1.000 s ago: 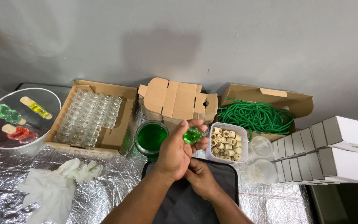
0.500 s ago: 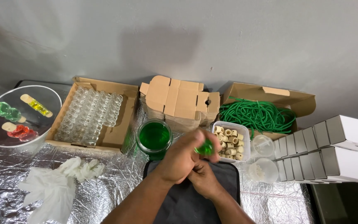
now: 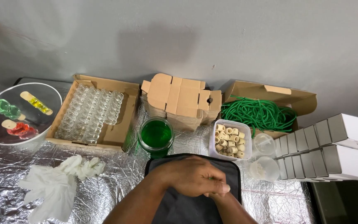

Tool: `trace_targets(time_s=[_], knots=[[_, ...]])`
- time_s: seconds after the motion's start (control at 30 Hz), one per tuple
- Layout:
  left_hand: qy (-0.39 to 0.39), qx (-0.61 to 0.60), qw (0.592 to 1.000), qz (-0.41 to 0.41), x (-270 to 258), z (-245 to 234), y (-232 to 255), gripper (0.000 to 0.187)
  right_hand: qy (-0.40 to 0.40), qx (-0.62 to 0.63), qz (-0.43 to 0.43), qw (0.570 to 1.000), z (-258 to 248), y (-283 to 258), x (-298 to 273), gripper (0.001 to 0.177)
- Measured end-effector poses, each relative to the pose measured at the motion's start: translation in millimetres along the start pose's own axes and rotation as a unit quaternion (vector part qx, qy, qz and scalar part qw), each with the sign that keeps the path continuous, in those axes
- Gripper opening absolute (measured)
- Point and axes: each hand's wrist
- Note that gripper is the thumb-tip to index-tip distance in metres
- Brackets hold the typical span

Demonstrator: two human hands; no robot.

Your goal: The person is threading a green cord through a wooden cap and attaching it to a small green perfume bottle.

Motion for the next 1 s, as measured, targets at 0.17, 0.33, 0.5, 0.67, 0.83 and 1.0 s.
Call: trace_targets(time_s=[0.17, 0.33, 0.5, 0.67, 0.83, 1.0], knots=[[0.272, -0.451, 0.766, 0.369, 25, 8, -31, 0.037, -0.011, -0.018, 0.0, 1.0, 0, -1, 1, 0.024], [0.398, -0.532, 0.555, 0.5, 22, 0, -35, 0.041, -0.025, 0.037, 0.015, 0.999, 1, 0, 2, 0.013], [0.359, -0.445, 0.696, 0.435, 18, 6, -25, 0.04, -0.017, -0.007, -0.009, 1.0, 2, -6, 4, 0.018], [-0.095, 0.076, 0.992, 0.017, 1, 3, -11, 0.036, -0.007, 0.077, 0.13, 0.989, -3, 5, 7, 0.094], [0.093, -0.253, 0.937, 0.222, 9, -2, -16, 0.041, -0.032, 0.014, 0.026, 0.999, -1, -17, 3, 0.038], [0.343, -0.553, 0.599, 0.467, 26, -8, -38, 0.041, -0.034, 0.03, 0.017, 0.999, -1, -7, 2, 0.014]])
Point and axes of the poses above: each hand's wrist, its own x-axis towards the middle knuckle, its own z-axis out of the palm, y = z × x, and after that the axes turned 11 degrees about -x, right-handed
